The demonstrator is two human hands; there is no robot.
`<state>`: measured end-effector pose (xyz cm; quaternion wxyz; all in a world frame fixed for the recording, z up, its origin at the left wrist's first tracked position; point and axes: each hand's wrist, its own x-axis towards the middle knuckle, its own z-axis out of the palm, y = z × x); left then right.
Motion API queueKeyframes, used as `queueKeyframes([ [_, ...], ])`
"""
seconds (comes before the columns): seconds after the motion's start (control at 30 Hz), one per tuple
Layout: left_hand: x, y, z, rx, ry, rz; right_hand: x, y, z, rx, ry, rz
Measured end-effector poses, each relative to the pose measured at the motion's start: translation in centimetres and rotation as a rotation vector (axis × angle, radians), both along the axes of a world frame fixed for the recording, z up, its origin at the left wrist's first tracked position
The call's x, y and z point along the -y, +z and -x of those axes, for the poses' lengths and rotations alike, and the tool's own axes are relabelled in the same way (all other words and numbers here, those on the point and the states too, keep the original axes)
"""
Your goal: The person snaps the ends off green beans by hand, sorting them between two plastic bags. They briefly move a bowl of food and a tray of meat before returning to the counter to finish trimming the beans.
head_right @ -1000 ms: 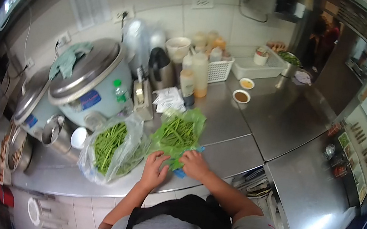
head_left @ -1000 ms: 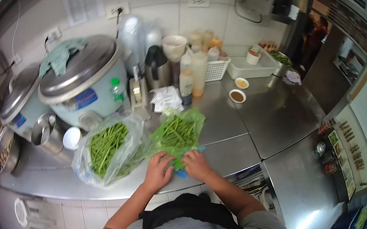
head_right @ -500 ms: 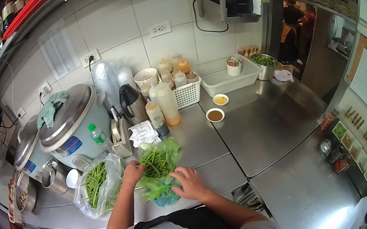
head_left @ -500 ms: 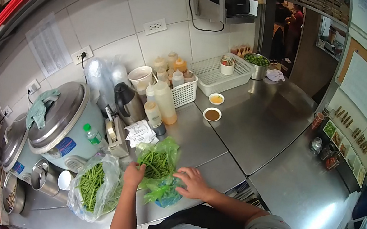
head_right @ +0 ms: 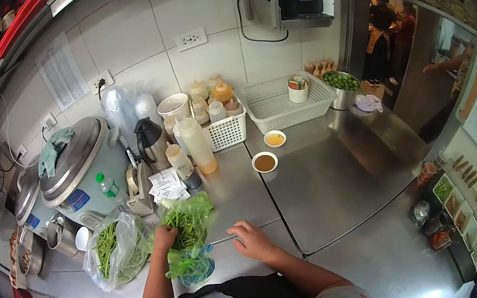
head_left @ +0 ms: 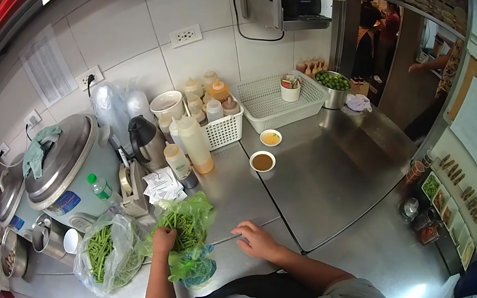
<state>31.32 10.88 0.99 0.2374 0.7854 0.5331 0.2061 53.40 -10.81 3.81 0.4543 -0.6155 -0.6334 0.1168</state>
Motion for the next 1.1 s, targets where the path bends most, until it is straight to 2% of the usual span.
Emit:
queueKeyframes([
  [0.1, 0.4, 0.4, 0.5, 0.170, 0.076, -0.003, -0.3, 0.0, -0.8, -0.047, 0.019, 0.043],
  [0.17, -0.5, 1.5, 0.7, 0.210, 0.054, 0.028, -1.0, 0.1, -0.9, -0.053, 0.050, 0.051],
  [0.23, 0.0, 4.2, 0.0, 0.383, -0.001, -0.062, -2.7, 0.7, -1.1, -0.025, 0.088, 0.025],
  [0.33, 1.7, 8.4, -1.4, 0.521, -0.067, 0.027, -6.1, 2.8, -0.9, -0.030, 0.126, -0.093],
  [0.43, 2.7, 8.7, -1.7, 0.578, -0.117, 0.092, -9.1, 6.6, 0.3, -0.044, 0.150, -0.105],
  [0.5, 3.7, 8.8, -1.4, 0.443, -0.081, 0.040, -10.5, 8.3, 1.3, -0.027, 0.154, -0.075],
  [0.6, 5.6, 10.1, -0.9, 0.280, -0.085, -0.017, -12.4, 9.5, 2.4, 0.290, 0.171, -0.264],
  [0.7, 6.2, 10.0, -0.1, 0.205, -0.068, -0.033, -14.2, 8.0, 2.4, 0.443, 0.270, -0.251],
  [0.8, 6.0, 10.0, 1.0, 0.188, -0.050, -0.127, -15.2, 7.3, 3.2, 0.516, 0.304, -0.123],
  [0.87, 5.6, 10.3, 1.4, 0.165, -0.039, -0.126, -15.8, 6.8, 4.4, 0.413, 0.272, -0.042],
  [0.97, 5.4, 9.0, 1.3, 0.278, -0.052, -0.060, -16.8, 5.6, 6.0, 0.195, 0.230, 0.004],
  [1.1, 6.4, 6.3, -0.3, 0.448, -0.150, 0.172, -18.6, 2.4, 7.3, 0.036, 0.191, -0.018],
])
